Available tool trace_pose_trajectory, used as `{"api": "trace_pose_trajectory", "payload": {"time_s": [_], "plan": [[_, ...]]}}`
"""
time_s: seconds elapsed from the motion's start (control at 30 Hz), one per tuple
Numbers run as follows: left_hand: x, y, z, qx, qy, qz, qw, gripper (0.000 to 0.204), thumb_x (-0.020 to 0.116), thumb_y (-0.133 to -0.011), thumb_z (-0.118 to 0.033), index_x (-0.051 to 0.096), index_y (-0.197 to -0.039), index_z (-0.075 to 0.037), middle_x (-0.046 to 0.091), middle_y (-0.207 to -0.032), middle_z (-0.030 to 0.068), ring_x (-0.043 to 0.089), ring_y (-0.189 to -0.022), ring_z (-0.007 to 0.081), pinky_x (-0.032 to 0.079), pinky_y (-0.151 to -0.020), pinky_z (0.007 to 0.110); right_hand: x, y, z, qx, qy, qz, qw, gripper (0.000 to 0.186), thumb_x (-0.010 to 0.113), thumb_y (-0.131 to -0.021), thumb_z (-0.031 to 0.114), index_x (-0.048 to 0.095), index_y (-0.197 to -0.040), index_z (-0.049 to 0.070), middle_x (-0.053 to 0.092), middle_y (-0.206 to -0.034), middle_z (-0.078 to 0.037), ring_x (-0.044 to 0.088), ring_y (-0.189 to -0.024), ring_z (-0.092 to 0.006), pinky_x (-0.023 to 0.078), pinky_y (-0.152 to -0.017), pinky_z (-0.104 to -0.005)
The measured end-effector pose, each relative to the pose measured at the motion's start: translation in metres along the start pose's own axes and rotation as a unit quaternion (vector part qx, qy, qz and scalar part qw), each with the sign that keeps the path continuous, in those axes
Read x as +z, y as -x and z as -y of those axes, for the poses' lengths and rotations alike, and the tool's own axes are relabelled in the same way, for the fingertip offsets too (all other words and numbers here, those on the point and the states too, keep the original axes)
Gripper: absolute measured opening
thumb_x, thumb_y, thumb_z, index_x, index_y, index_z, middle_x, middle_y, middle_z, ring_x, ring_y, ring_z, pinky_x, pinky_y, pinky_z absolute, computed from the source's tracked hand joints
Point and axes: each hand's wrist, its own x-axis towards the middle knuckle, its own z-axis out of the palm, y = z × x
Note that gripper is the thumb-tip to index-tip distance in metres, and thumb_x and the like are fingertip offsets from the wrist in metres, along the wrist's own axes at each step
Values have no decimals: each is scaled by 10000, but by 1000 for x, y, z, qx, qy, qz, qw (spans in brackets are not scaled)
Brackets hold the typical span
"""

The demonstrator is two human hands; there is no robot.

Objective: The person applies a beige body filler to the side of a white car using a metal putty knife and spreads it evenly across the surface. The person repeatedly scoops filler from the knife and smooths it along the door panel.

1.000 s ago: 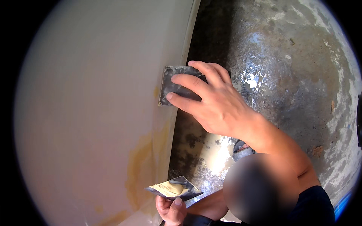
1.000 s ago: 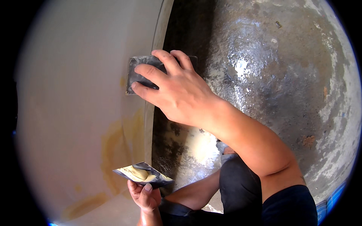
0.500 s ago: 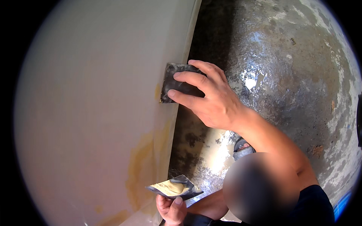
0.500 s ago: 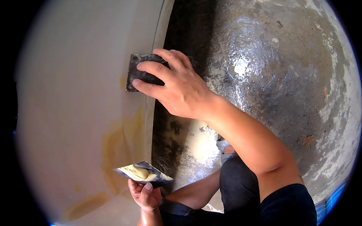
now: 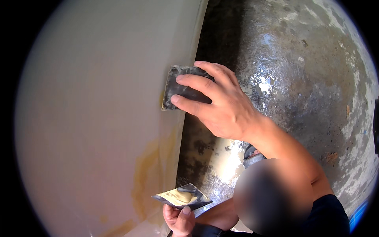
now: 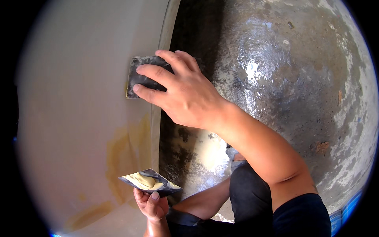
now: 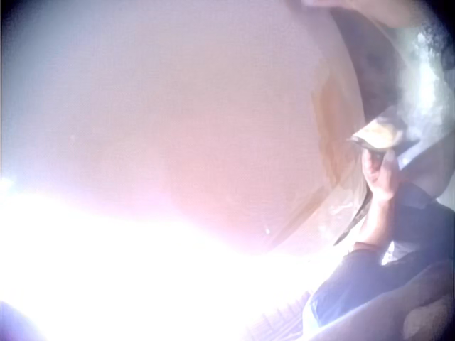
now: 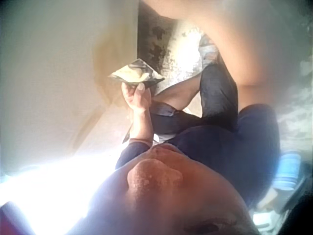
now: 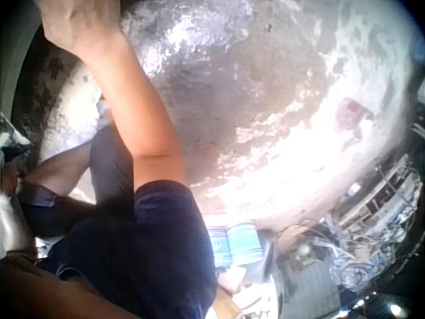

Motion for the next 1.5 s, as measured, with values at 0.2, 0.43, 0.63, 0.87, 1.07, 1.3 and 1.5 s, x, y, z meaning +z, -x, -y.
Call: {"api": "trace_pose_trajectory", "payload": {"time_s": [0.2,0.43,0.63,0.87,1.07,1.3,1.5], "plan": [[0,-1,1,7,8,23,1000,567,542,-774,94,455,-1323,-21,554,-1291,165,547,-1187,297,420,-1043,462,-3,-7,9,5,38,37,999,307,635,-781,130,674,-1085,157,480,-1266,-58,405,-1219,-381,359,-992,-528],[3,2,-5,-8,3,4,1000,539,556,-783,90,461,-1302,-22,573,-1257,144,556,-1171,287,431,-1035,454,1,10,5,9,7,1,1000,421,683,-733,49,671,-1127,197,512,-1279,-55,424,-1237,-380,386,-1009,-524],[-1,2,-3,-12,9,4,1000,528,569,-789,82,465,-1297,-22,580,-1243,140,559,-1165,281,430,-1035,452,16,4,-5,-26,-1,-47,999,402,660,-741,63,675,-1116,207,466,-1290,-48,404,-1234,-377,376,-1013,-558],[0,0,-3,-17,0,-5,1000,525,583,-786,71,469,-1291,-16,582,-1238,140,561,-1159,279,432,-1030,444,34,2,-17,-37,-26,-72,996,464,663,-731,28,671,-1140,247,470,-1290,-30,411,-1231,-369,378,-1020,-538],[-1,4,-6,-8,-4,-2,1000,529,579,-781,74,468,-1291,-11,579,-1242,145,561,-1159,280,432,-1031,443,29,12,-13,-14,-28,-44,999,457,677,-718,48,671,-1137,230,487,-1266,-29,414,-1226,-369,382,-1014,-527],[2,3,-6,-12,-5,-14,1000,550,561,-771,80,460,-1304,-11,575,-1249,150,560,-1158,286,429,-1032,453,3,-8,6,-16,15,4,1000,393,666,-739,90,673,-1115,202,485,-1284,-41,412,-1228,-374,376,-1007,-536],[-2,4,-5,-6,-3,-4,1000,555,565,-771,76,458,-1309,-12,570,-1257,152,554,-1166,287,427,-1032,459,0,7,2,18,17,46,999,411,671,-737,67,666,-1133,177,493,-1290,-62,414,-1230,-384,378,-1007,-527]]}}
